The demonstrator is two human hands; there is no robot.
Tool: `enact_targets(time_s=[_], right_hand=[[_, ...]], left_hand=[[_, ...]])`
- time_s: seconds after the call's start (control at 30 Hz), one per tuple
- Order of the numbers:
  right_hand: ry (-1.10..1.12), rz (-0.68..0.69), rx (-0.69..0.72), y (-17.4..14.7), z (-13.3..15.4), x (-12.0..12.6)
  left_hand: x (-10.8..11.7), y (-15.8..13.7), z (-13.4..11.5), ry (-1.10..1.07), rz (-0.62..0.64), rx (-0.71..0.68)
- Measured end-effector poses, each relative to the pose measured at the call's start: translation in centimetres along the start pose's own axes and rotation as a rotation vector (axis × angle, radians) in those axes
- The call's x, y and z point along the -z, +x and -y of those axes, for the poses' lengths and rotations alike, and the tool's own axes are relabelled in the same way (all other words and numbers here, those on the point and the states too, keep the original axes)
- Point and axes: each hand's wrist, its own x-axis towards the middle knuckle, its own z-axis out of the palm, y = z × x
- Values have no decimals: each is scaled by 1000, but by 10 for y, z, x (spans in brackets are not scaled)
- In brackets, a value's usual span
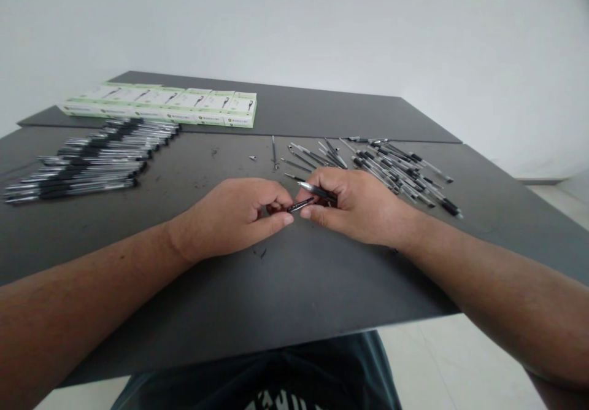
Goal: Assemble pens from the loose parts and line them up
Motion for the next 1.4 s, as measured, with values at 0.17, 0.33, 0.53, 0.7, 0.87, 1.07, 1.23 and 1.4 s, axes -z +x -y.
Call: enact_targets(time_s=[0.17,0.33,0.53,0.7,0.87,1.07,1.23,1.4], right_hand=[[-35,19,14,0,1,0],[-42,0,40,0,1,0],[-48,-28,69,0,-1,0],[-48,-34,59,1,-1,-1],[-77,-40,-54,1,1,1],[-109,60,-76,2,3,4],[-60,94,-23,2,1,4],[-45,56,52,1,0,4]], left_hand=[[-1,-1,0,54,-13,3],[-3,-1,0,76,-55,4],[-1,-2,-4,106,-106,24],[-1,-2,-5,95,-119,17],[-4,-3,-4,106,-181,-26],[-2,-5,-5,160,-239,-85],[-2,-4,-4,155,-239,-111],[-2,-4,-6,136,-237,-121]])
